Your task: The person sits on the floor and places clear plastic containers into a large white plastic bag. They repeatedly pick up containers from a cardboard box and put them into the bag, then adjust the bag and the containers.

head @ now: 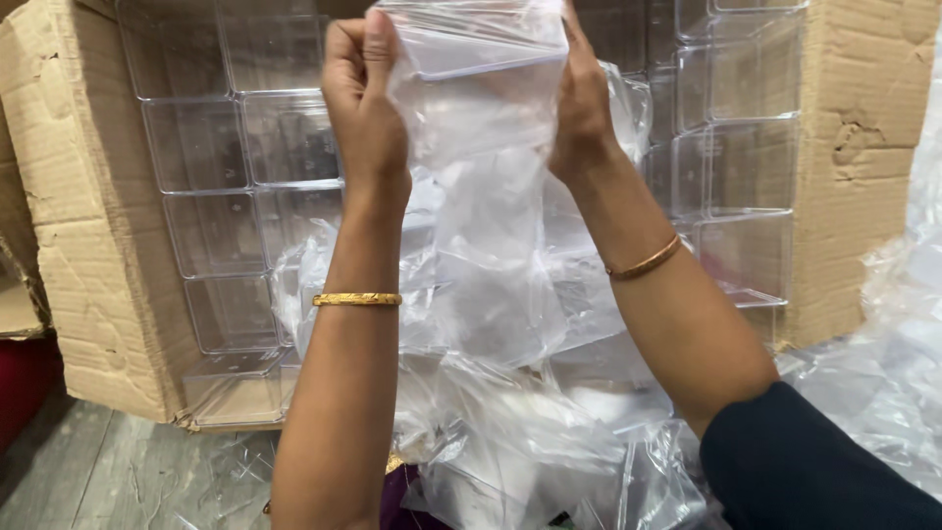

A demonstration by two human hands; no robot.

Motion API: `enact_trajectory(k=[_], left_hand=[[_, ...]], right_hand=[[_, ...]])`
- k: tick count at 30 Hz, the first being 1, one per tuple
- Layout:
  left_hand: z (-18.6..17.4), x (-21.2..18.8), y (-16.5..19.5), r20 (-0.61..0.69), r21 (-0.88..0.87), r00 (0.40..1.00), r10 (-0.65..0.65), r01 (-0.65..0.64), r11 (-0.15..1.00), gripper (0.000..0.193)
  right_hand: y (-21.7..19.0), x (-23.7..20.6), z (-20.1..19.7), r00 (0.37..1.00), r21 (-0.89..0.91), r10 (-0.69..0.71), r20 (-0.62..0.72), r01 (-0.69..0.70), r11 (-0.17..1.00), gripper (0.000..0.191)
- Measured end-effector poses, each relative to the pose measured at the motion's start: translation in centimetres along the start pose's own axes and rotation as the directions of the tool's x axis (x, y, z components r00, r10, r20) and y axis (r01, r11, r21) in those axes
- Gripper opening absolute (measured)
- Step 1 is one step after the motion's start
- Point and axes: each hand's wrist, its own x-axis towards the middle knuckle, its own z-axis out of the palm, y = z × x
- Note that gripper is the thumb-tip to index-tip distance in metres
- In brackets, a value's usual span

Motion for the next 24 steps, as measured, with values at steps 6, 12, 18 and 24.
enact_trajectory(k=[6, 12, 18, 24], left_hand=[[1.6, -1.7, 2.2, 0.065, 0.057, 0.996, 0.061, -0.065, 0.996, 0.025], [-0.2, -2.5, 5.4, 0.322, -0.155, 0.946, 0.023, 0.028, 0.988, 0.02], [-2.2, -3.3, 7.3, 0.384, 0.076, 0.918, -0.103, 0.079, 0.994, 0.02], [-3.0, -3.4, 8.1, 0.383, 0.219, 0.907, -0.177, 0.098, 0.971, 0.02]], right_hand=[[0.2, -1.3, -1.5, 0.974, 0.103, 0.123, -0.192, -0.105, 0.989, 0.029], [-2.4, -6.5, -1.9, 0.977, 0.188, 0.211, 0.024, -0.211, 0.959, 0.018], [-7.9, -7.1, -1.3, 0.961, -0.167, 0.135, 0.241, -0.096, 0.981, 0.025], [-10.3, -5.9, -2.1, 0.989, -0.38, 0.115, 0.088, -0.074, 0.922, 0.02]])
